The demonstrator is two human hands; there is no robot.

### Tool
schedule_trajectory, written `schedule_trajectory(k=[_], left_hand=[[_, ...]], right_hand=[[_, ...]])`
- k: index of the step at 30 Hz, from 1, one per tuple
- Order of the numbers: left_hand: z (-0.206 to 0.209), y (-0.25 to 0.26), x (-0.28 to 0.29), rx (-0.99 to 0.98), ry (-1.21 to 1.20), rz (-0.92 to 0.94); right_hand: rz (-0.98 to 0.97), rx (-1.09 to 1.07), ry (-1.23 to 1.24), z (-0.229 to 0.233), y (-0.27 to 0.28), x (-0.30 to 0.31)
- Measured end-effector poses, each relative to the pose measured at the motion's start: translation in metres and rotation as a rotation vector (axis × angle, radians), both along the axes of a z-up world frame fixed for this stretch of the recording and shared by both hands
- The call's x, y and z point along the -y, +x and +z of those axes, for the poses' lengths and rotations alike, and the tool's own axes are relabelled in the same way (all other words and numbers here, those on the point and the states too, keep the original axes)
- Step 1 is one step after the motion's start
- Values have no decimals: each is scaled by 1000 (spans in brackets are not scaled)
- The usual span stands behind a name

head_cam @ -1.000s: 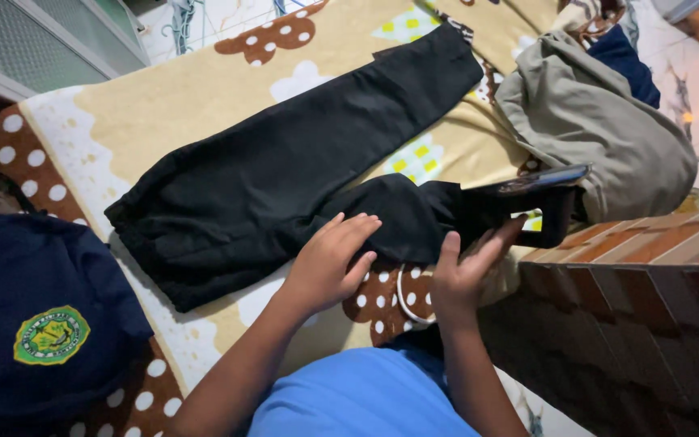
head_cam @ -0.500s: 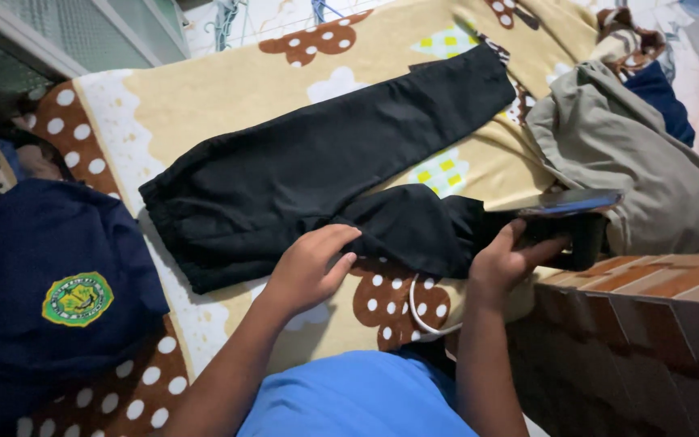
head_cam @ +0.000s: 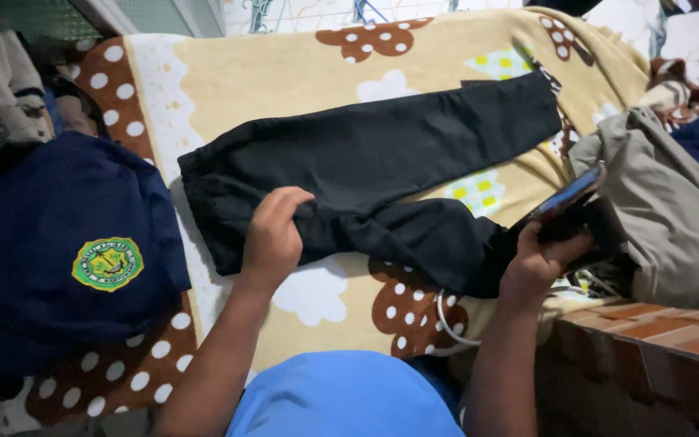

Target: Ironing and folding a blue shirt and black pants on a blanket on the floor.

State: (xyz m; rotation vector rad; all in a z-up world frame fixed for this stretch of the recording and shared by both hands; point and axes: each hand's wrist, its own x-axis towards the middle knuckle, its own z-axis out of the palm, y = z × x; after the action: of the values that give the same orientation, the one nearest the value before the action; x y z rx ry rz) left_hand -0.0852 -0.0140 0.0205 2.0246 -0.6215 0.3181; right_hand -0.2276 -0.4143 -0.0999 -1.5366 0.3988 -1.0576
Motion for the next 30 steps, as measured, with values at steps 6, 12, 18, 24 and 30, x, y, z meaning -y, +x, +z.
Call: schedule_trajectory(k=[6, 12, 18, 24, 30], left_hand=[[0, 27, -12, 66, 51, 83], [-34, 56, -5, 14, 312, 176], [-58, 59, -15, -152, 461, 198], [-49, 60, -17, -199, 418, 226], [-45, 65, -18, -227, 403, 248]], right_hand=[[-65, -243, -651, 111, 50, -75], [122, -312, -508, 143, 115, -148], [273, -511, -984, 145, 148, -201], [468, -603, -1080, 105, 176, -218], [489, -718, -1088, 95, 187, -227]])
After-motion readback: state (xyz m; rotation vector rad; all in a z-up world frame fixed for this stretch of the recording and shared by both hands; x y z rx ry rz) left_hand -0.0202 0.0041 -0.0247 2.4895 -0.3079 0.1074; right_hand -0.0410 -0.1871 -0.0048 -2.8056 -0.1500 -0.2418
